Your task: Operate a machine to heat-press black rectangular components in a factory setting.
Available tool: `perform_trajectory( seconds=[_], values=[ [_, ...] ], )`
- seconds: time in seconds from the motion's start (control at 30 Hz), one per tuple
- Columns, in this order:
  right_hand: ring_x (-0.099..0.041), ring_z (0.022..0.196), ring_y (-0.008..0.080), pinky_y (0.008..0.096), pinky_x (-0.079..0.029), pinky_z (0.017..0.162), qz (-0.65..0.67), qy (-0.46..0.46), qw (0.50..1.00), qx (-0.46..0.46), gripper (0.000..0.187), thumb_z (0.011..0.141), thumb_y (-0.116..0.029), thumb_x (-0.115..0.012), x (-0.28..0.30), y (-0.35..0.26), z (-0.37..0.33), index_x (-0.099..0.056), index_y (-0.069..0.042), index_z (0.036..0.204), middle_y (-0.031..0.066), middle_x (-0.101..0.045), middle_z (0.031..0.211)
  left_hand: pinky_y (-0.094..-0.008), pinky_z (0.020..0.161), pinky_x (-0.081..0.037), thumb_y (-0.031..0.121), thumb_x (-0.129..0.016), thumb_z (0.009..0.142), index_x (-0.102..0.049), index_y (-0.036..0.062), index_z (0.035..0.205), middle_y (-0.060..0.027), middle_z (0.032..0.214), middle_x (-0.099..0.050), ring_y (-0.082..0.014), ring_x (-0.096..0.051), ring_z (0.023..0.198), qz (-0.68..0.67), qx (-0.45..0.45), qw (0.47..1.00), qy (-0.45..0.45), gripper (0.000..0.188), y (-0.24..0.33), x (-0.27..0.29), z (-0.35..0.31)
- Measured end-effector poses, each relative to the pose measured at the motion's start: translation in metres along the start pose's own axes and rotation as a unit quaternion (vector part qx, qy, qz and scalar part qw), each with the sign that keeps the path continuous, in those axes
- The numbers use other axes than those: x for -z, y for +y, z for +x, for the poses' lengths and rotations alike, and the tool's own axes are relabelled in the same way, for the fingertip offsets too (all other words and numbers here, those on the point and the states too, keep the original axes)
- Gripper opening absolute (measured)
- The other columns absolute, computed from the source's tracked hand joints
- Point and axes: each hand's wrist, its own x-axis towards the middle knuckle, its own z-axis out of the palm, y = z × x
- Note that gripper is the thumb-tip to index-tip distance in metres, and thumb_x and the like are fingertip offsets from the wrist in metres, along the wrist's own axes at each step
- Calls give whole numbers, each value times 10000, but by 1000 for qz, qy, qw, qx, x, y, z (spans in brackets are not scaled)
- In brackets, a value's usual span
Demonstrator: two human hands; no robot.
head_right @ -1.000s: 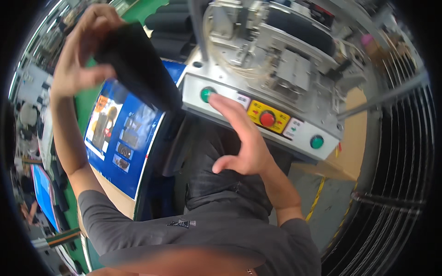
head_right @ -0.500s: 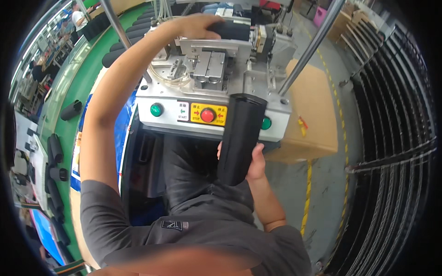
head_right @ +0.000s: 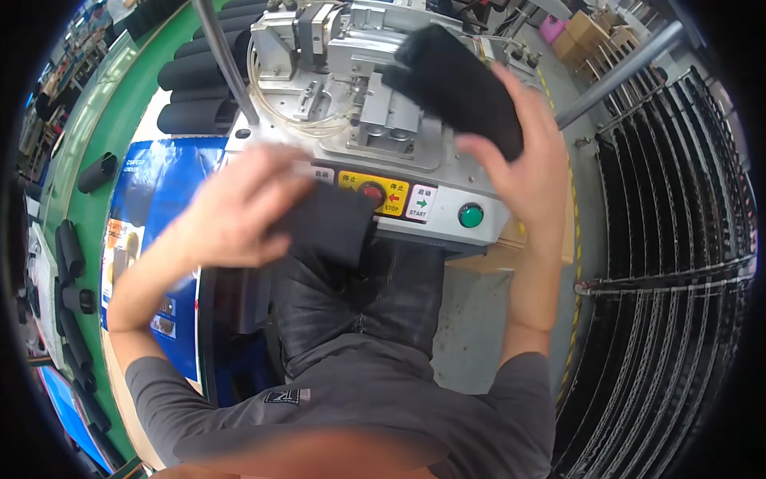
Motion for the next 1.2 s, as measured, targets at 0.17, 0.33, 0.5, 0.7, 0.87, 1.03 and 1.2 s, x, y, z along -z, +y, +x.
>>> perform_trajectory(
  seconds=[0.17,0.33,0.5,0.7,0.87,1.03,1.2],
  values=[
    [-703,1166,350,432,-546,1007,-188,-72,975,90,695,935,-393,-811,-44,15,99,-597,-154,1552,132,-726,1324,-435,976,-555,240,-938,645,-595,38,1338,-152,1331,-700,-351,-692,1103,-200,22,961,-192,799,15,-72,-94],
    [-676,1266,367,455,-531,1079,-245,-212,942,88,672,1011,-371,-745,-78,75,165,-524,-160,1609,169,-692,1418,-449,1006,-555,257,-936,704,-598,25,1352,-153,1233,-710,-364,-696,1115,-184,6,933,-311,767,2,-100,-117],
    [-655,1307,370,484,-513,1102,-166,-296,939,56,661,1040,-358,-711,-105,81,177,-494,-164,1634,174,-662,1479,-454,1015,-554,262,-936,714,-599,17,1355,-152,1216,-713,-362,-697,1114,-187,39,939,-285,765,-8,-100,-120],
    [-580,1451,331,454,-450,1196,-184,-339,922,-18,698,1049,-269,-698,-112,81,188,-437,-129,1681,160,-592,1618,-455,1031,-552,257,-940,718,-595,7,1376,-151,1217,-715,-351,-700,1124,-196,51,931,-304,784,-7,-100,-121],
    [-578,1462,325,439,-432,1213,-157,-360,919,-46,692,1057,-277,-696,-105,85,197,-451,-131,1688,142,-586,1640,-451,1039,-551,254,-939,726,-594,3,1385,-151,1227,-716,-346,-702,1132,-196,50,929,-308,785,-9,-101,-119],
    [-580,1461,306,416,-415,1229,-170,-392,900,-89,666,1071,-291,-673,-108,69,197,-475,-133,1687,109,-588,1653,-459,1034,-567,247,-933,756,-607,12,1277,-151,1155,-736,-355,-731,1090,-198,47,937,-282,657,-10,-99,-121],
    [-603,1436,281,400,-431,1213,-138,-386,911,-47,641,1091,-317,-639,-108,73,193,-487,-143,1689,81,-605,1645,-463,1035,-565,250,-932,753,-605,5,1283,-147,1157,-735,-357,-726,1099,-217,51,930,-292,669,-7,-98,-121]
  ],
)
